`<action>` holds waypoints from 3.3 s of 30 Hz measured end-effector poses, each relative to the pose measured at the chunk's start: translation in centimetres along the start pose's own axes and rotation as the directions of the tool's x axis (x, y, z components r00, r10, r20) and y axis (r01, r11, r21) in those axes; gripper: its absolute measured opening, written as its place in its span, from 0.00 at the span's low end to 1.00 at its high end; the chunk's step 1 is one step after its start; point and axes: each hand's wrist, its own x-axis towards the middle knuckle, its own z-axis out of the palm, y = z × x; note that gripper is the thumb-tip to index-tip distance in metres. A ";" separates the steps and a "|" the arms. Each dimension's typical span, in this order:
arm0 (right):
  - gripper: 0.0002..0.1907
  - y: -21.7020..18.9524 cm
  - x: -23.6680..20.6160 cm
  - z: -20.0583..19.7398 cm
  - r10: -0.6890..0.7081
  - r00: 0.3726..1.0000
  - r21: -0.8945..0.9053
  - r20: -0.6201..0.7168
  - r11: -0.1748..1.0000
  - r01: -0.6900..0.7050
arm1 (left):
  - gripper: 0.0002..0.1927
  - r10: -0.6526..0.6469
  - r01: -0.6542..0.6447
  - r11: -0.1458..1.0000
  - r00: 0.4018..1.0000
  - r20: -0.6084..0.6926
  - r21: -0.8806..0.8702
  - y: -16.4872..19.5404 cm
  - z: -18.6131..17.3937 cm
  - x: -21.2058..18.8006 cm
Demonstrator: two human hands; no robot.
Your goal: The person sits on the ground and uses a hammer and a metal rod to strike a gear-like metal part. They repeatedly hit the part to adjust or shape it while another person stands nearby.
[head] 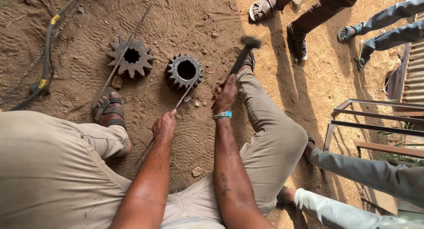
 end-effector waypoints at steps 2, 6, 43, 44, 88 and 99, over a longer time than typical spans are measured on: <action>0.25 -0.8 0.4 -0.1 -0.158 0.987 0.073 0.011 0.985 0.157 | 0.24 -0.027 0.027 0.999 1.000 0.004 -0.044 0.1 0.0 0.0; 0.28 2.7 0.0 0.2 -0.104 0.993 -0.063 0.049 0.992 0.107 | 0.24 -0.055 0.055 0.996 0.998 0.005 -0.074 0.3 0.0 -0.2; 0.27 10.0 -1.2 1.0 -0.038 0.999 -0.456 -0.036 0.890 0.017 | 0.27 0.054 -0.046 0.993 0.996 -0.075 0.111 0.0 -0.1 0.0; 0.28 10.5 -1.4 0.7 0.164 0.986 -0.538 -0.040 0.827 -0.159 | 0.28 0.087 -0.070 0.984 0.991 -0.097 0.163 0.2 -0.4 0.0; 0.29 7.5 -1.1 1.0 -0.088 0.996 -0.537 -0.026 0.841 0.060 | 0.29 -0.036 0.037 0.999 0.997 0.061 -0.016 0.1 -0.4 0.4; 0.30 9.7 -1.6 1.7 0.083 0.997 -0.656 0.006 0.752 -0.059 | 0.30 -0.040 0.039 0.997 0.999 0.019 0.065 0.7 -2.0 -1.1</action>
